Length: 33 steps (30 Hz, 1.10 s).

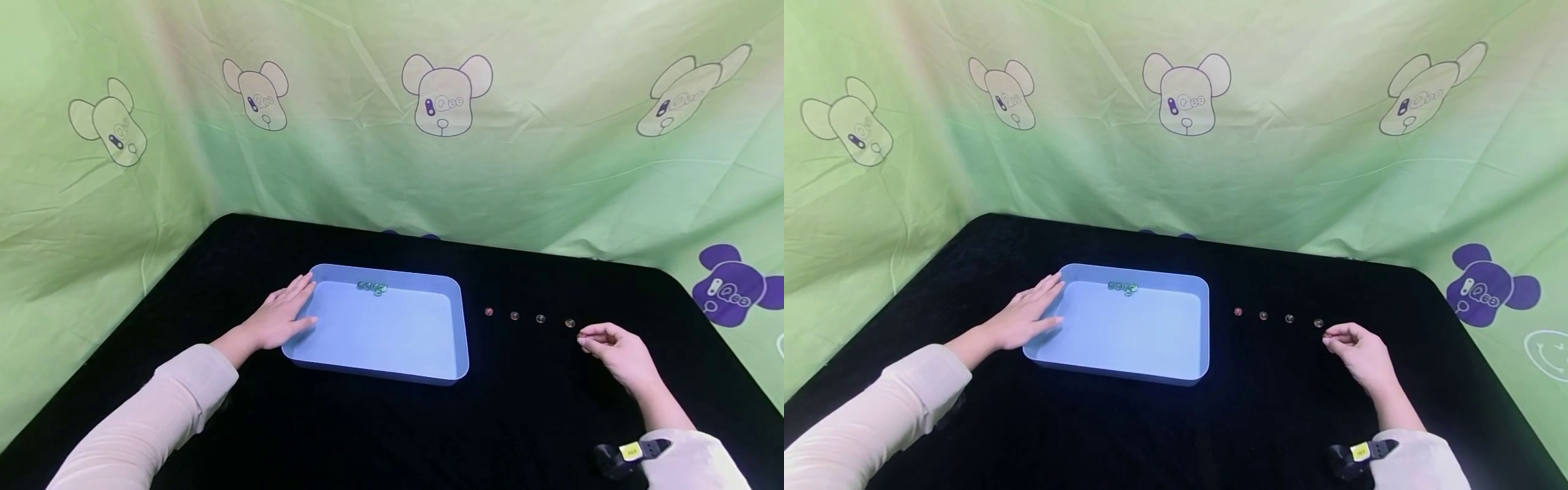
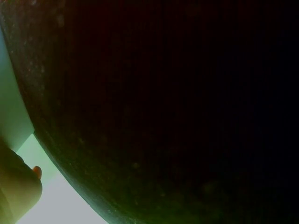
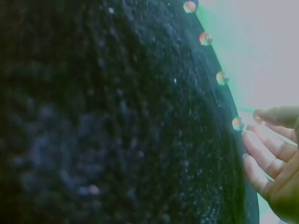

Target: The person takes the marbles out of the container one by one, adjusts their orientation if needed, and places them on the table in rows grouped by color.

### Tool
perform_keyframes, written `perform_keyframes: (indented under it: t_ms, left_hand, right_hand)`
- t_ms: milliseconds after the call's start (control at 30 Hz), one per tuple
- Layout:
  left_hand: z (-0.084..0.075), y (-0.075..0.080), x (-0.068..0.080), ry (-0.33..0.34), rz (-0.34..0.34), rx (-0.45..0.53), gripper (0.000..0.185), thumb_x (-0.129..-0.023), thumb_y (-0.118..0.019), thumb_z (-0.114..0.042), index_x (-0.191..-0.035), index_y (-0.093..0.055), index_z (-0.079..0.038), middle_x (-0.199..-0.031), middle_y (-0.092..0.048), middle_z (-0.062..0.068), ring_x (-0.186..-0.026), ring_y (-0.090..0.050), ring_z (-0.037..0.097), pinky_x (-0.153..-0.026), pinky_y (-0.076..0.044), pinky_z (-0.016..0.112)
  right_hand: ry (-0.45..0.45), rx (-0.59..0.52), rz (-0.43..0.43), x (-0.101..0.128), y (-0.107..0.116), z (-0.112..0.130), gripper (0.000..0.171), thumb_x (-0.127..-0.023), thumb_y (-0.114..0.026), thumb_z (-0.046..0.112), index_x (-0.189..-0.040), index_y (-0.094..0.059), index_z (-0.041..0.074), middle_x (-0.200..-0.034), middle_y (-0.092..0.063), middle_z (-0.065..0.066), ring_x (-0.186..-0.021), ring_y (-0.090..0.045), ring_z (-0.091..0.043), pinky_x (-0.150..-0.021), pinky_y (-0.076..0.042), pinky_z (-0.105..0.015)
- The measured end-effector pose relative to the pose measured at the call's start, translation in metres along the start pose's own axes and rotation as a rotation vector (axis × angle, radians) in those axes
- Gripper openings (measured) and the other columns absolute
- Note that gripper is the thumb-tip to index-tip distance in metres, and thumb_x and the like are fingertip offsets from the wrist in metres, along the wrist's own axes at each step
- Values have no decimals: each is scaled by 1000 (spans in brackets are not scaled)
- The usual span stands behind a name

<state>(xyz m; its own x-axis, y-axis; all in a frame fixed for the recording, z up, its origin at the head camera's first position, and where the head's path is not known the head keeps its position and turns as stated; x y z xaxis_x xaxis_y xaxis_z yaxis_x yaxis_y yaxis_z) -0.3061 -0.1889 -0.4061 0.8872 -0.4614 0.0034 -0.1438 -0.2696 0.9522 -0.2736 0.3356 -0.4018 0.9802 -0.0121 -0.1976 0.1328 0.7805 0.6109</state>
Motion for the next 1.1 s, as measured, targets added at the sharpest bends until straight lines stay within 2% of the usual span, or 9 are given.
perform_keyframes:
  t_ms: [167,300,533,733,967,1100]
  left_hand:
    - [0,0,-1,-5,-3,0,66,-89,-38,-41,-137,-16,-2,-144,-1,7,-130,-1,25,-97,-11,47]
    - [0,0,-1,-8,-6,1,66,-89,-39,-41,-137,-16,-2,-144,-1,7,-130,-1,25,-97,-11,48]
    - [0,0,0,-4,-4,0,66,-89,-38,-41,-137,-16,-2,-144,-1,7,-130,-1,25,-97,-11,47]
    - [0,0,0,-4,-5,2,66,-89,-38,-41,-137,-16,-3,-144,-1,7,-130,0,25,-98,-10,47]
    - [0,0,0,-3,-1,5,66,-89,-38,-41,-137,-16,-3,-144,-1,7,-130,0,24,-98,-10,47]
    - [-1,1,1,-4,-1,6,66,-89,-39,-41,-137,-16,-2,-144,-1,7,-130,0,25,-98,-10,47]
  right_hand:
    - [-6,7,-10,-2,3,-5,10,-81,-58,8,-82,-58,-2,-67,-62,3,-60,-54,4,-53,-41,-14]
    - [-2,38,-15,-4,7,-8,17,-81,-59,12,-83,-57,-5,-67,-62,2,-59,-53,5,-52,-41,-14]
    - [-20,60,-1,-9,13,-11,21,-81,-58,9,-84,-54,-11,-65,-60,11,-58,-52,5,-51,-40,-15]
    - [-35,167,-18,-10,19,-13,17,-81,-57,9,-83,-55,-8,-63,-56,18,-55,-49,5,-49,-38,-18]
    - [-16,269,-29,-17,23,-18,20,-81,-56,13,-84,-56,-7,-61,-57,12,-54,-47,6,-50,-34,-20]
    - [-17,269,-40,-20,24,-24,18,-80,-58,14,-80,-58,-4,-60,-59,3,-53,-45,5,-50,-32,-21]
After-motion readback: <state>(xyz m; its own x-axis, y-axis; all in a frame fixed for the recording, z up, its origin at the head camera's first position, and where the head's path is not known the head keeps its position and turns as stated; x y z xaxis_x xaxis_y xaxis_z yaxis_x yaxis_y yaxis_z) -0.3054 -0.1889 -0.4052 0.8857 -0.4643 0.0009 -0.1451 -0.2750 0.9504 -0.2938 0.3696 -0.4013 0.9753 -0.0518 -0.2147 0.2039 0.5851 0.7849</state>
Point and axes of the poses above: each hand's wrist, its own x-axis away from the middle knuckle, its own y-axis out of the back of the hand, z = x × y, the point moved 4 cm from there along -x, towards the middle knuckle
